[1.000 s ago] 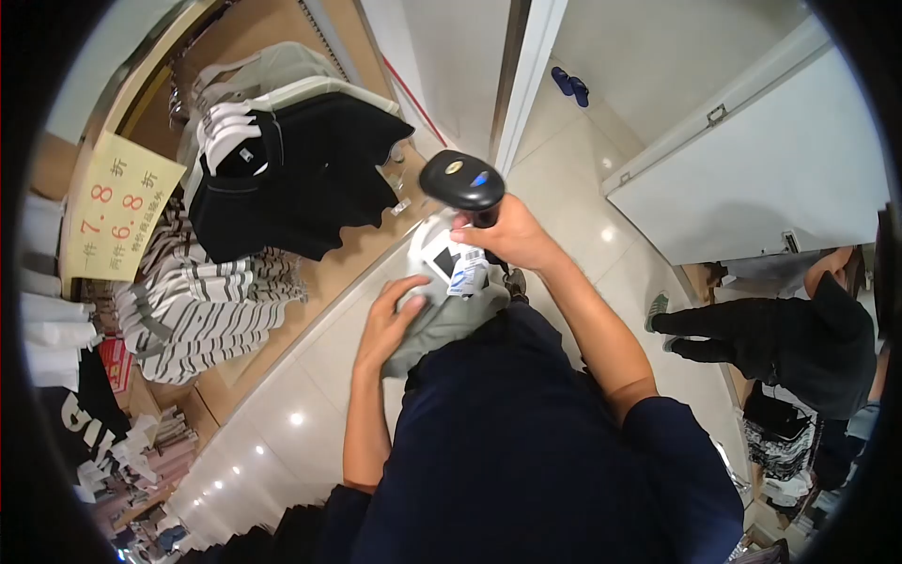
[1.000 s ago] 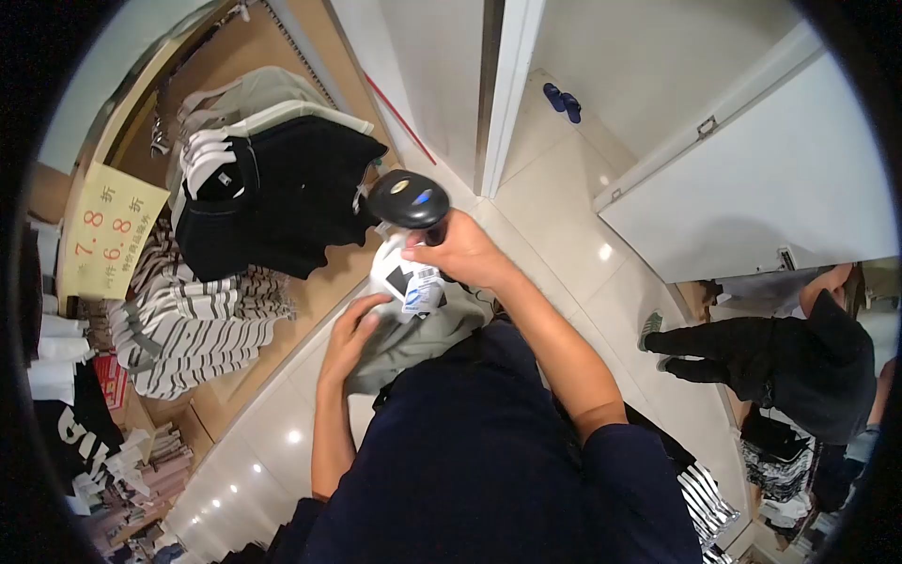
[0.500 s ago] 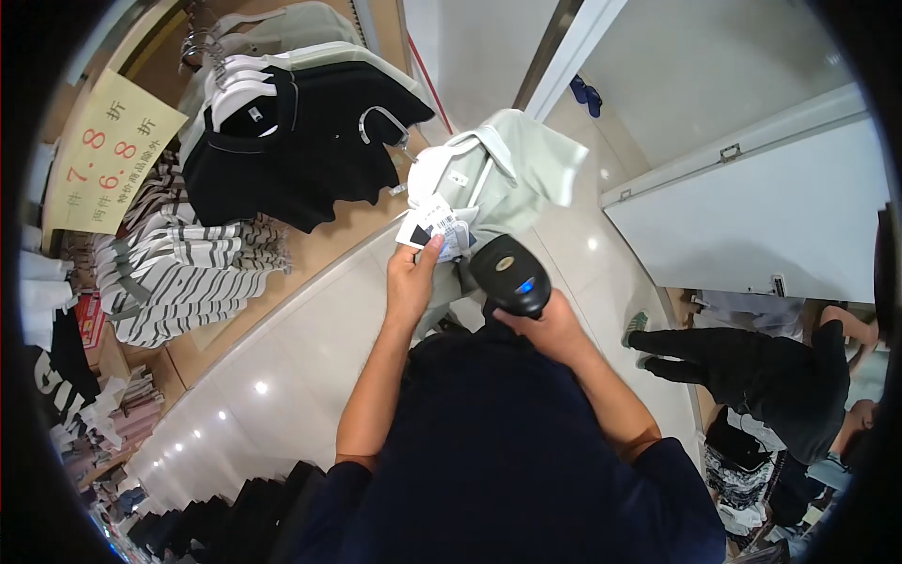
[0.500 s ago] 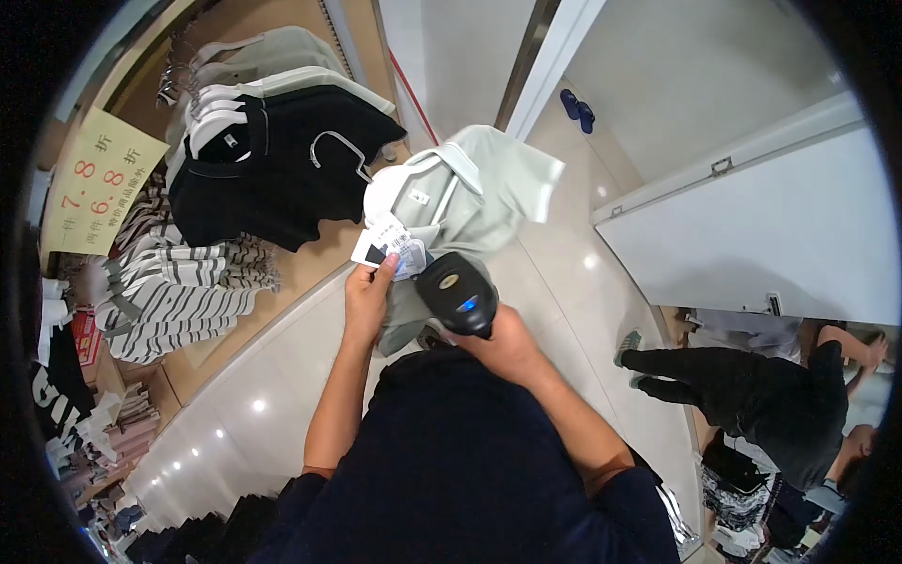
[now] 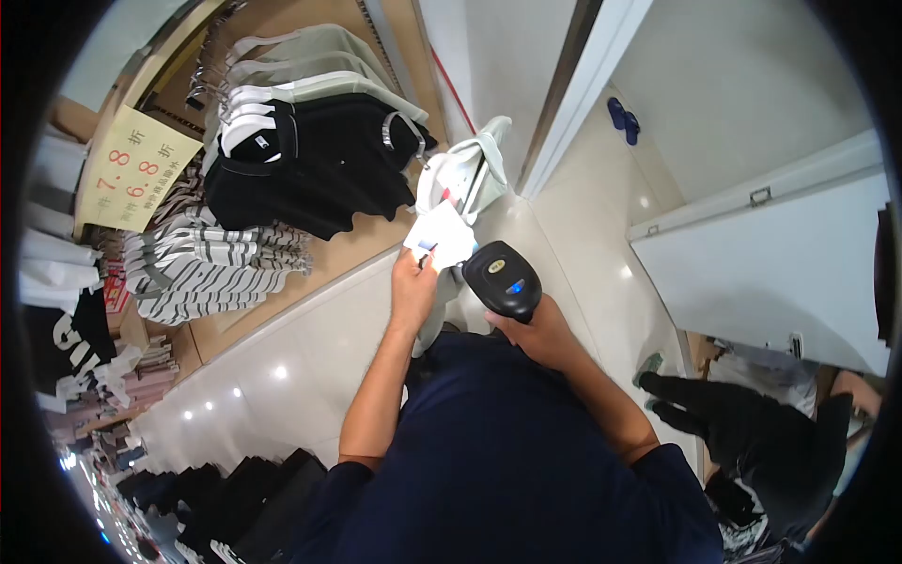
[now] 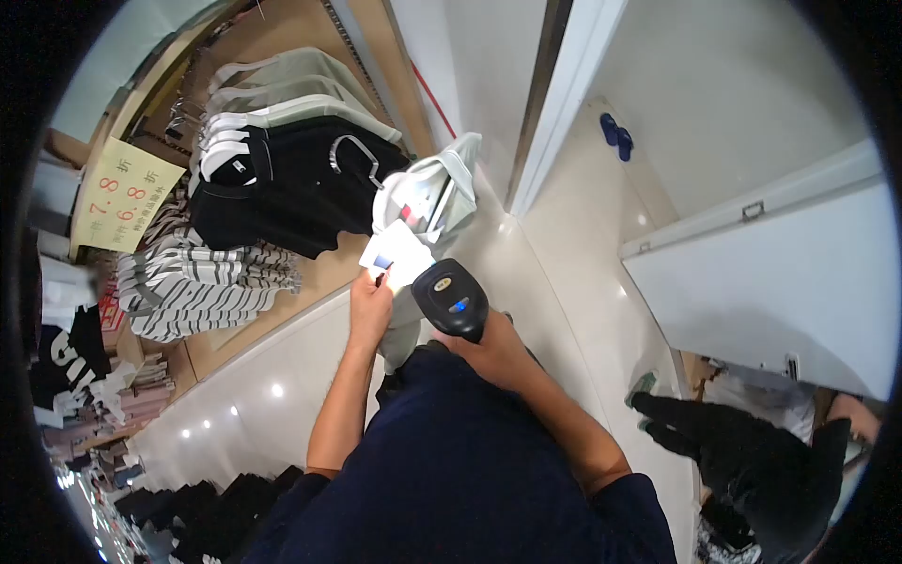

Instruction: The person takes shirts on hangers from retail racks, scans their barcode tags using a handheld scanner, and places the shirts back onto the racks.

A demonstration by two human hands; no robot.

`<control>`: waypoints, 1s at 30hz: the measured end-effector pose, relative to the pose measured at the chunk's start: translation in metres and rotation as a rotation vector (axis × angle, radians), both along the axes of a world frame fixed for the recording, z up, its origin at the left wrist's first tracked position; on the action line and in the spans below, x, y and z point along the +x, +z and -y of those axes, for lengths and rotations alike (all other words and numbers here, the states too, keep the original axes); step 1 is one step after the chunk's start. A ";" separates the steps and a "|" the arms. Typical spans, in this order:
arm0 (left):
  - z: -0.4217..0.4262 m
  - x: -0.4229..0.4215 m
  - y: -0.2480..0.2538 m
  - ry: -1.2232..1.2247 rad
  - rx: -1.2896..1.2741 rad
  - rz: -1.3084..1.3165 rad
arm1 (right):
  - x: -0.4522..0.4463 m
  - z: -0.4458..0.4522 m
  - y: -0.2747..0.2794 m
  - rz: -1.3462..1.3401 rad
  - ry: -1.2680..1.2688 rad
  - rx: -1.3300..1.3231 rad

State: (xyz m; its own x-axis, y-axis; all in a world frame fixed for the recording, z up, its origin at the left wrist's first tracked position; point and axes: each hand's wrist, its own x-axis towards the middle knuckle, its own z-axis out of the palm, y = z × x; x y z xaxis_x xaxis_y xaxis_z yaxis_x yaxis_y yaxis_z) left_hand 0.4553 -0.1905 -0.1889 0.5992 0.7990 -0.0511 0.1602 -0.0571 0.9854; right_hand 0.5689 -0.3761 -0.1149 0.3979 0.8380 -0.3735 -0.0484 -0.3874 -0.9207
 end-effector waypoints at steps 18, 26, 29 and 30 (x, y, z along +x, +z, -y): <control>-0.024 -0.005 0.074 -0.238 0.367 -0.394 | 0.167 0.034 -0.067 0.261 -0.499 0.218; -0.056 -0.004 0.121 -0.471 0.397 -0.423 | 0.163 0.016 -0.024 0.447 -0.376 0.087; -0.089 0.005 0.093 -0.551 0.433 -0.245 | 0.154 0.015 -0.013 0.447 -0.227 0.041; -0.093 0.013 0.109 -0.569 0.373 -0.244 | 0.148 0.016 -0.008 0.435 -0.242 0.040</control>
